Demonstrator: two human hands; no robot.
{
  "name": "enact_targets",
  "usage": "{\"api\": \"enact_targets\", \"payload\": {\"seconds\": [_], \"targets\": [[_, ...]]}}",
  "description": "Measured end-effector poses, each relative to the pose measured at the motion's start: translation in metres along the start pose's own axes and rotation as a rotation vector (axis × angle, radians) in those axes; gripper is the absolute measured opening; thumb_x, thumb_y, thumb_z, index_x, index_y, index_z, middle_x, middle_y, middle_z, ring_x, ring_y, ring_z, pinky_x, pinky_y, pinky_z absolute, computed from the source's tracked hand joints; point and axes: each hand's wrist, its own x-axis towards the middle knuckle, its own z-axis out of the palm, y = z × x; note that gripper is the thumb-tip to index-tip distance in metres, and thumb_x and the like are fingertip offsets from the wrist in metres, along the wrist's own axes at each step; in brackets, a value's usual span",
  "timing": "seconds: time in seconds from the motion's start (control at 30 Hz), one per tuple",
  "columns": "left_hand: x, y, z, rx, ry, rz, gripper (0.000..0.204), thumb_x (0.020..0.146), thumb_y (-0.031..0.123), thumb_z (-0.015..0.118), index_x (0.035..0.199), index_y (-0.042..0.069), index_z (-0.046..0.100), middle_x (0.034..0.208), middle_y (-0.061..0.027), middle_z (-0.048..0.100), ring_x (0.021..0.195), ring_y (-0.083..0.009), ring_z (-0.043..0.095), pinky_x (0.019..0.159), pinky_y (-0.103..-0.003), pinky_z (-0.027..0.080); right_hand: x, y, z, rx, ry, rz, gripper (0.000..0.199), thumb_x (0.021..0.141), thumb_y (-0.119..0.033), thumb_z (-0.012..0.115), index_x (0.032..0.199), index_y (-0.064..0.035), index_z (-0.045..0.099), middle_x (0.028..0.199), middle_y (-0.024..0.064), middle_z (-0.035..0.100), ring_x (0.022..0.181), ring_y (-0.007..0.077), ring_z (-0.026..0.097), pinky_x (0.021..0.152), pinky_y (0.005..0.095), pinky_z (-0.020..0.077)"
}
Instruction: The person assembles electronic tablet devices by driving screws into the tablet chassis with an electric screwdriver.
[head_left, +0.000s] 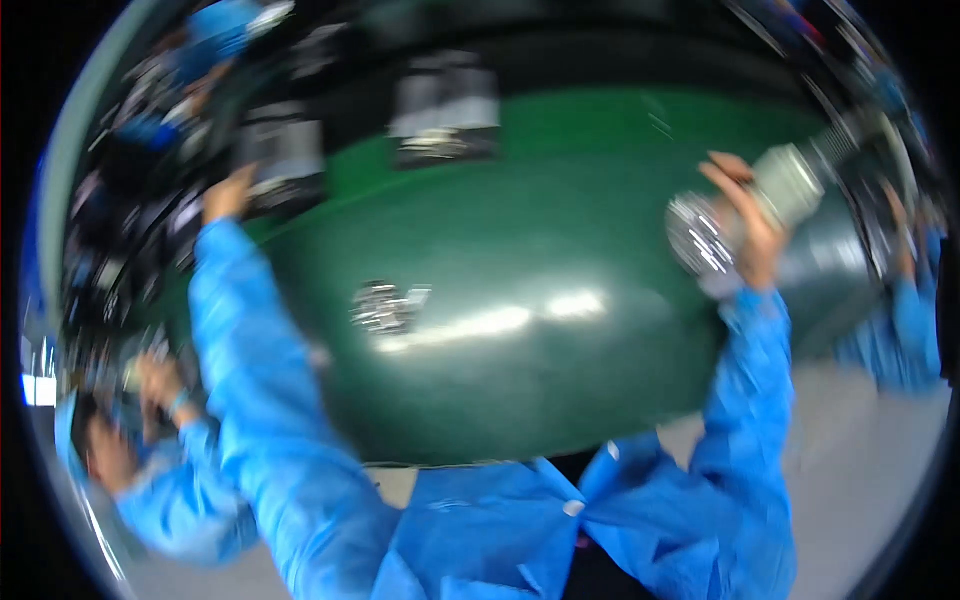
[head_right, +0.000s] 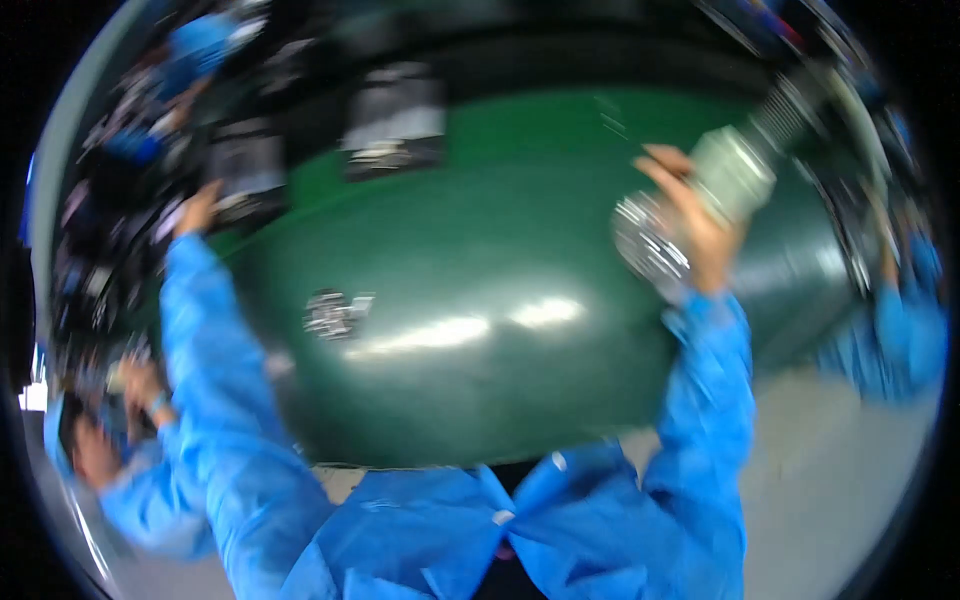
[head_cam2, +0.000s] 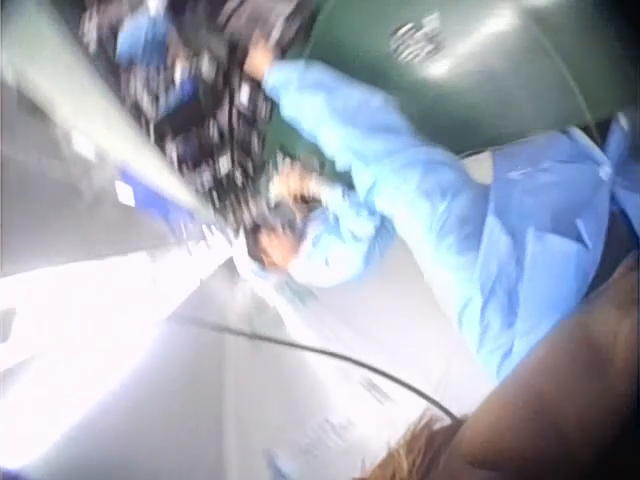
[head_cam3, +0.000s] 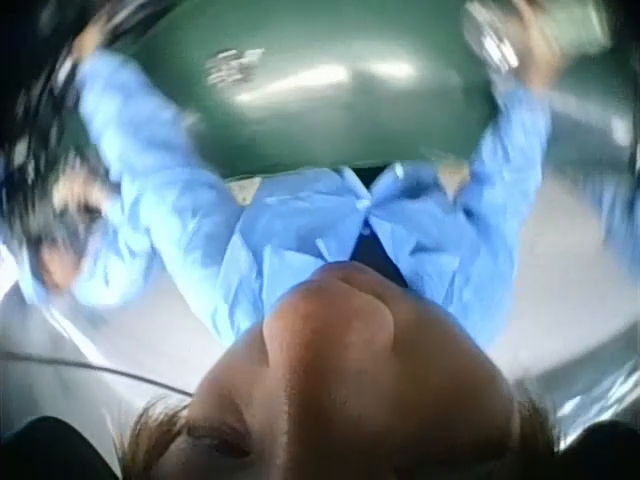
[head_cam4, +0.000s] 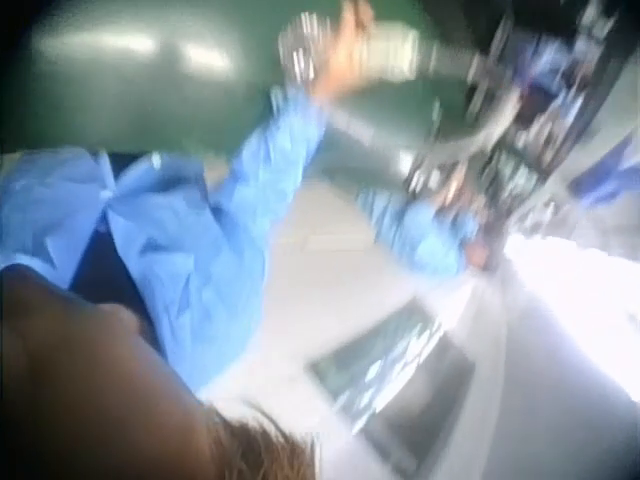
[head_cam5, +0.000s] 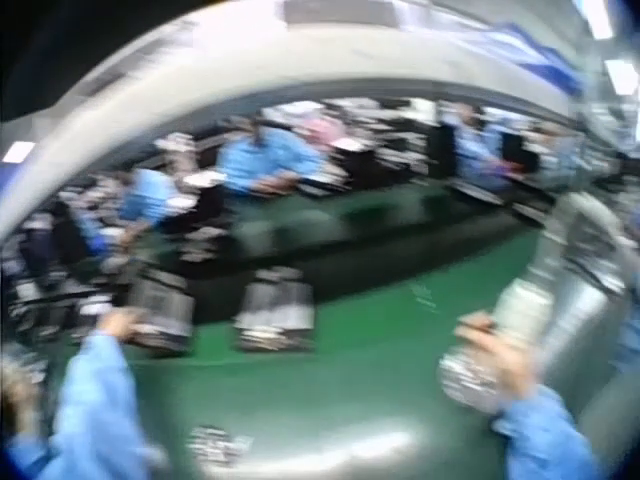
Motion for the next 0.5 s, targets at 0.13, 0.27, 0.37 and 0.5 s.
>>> {"api": "enact_targets", "payload": {"seconds": [0.13, 0.27, 0.37, 0.5], "targets": [[-0.066, 0.005, -0.010, -1.143, 0.437, -0.576, 0.061, 0.096, 0.049, 0.061, 0.131, -0.002, 0.060, 0.119, -0.0144, 0.069, 0.110, -0.0270, 0.064, 0.098, -0.036, 0.047, 0.007, 0.008, 0.017, 0.276, 0.035, 0.038, 0.011, 0.087, -0.004, 0.066, 0.093, 0.0045, 0.071, 0.085, 0.0112, 0.074, 0.047, 0.0090, 0.056, 0.045, 0.0244, 0.0466], [-0.179, 0.185, -0.089, -1.887, 0.268, -0.404, 0.043, 0.098, 0.037, 0.062, 0.116, -0.001, 0.066, 0.110, -0.0096, 0.069, 0.096, -0.0182, 0.067, 0.085, -0.033, 0.052, 0.008, 0.004, -0.019, 0.253, 0.124, 0.045, 0.016, 0.083, -0.002, 0.059, 0.093, 0.0085, 0.066, 0.084, 0.0215, 0.072, 0.047, 0.0135, 0.056, 0.046, 0.0277, 0.0469], [-0.248, 0.314, -0.087, -1.864, 0.265, -0.411, 0.031, 0.096, 0.036, 0.065, 0.095, 0.006, 0.064, 0.090, -0.0036, 0.065, 0.081, -0.0133, 0.063, 0.073, -0.031, 0.051, 0.010, 0.012, -0.048, 0.218, 0.142, 0.007, 0.014, 0.083, -0.004, 0.059, 0.090, 0.0072, 0.066, 0.077, 0.0215, 0.071, 0.046, 0.0138, 0.055, 0.043, 0.0269, 0.0457], [-0.330, 0.411, -0.076, -2.051, 0.010, -0.625, 0.043, 0.100, 0.030, 0.062, 0.125, -0.003, 0.055, 0.115, -0.0133, 0.066, 0.099, -0.0191, 0.065, 0.086, -0.034, 0.052, 0.005, 0.012, -0.035, 0.237, 0.024, 0.018, 0.015, 0.086, -0.008, 0.061, 0.089, 0.0059, 0.067, 0.080, 0.0188, 0.072, 0.046, 0.0120, 0.055, 0.043, 0.0266, 0.0452]]}}
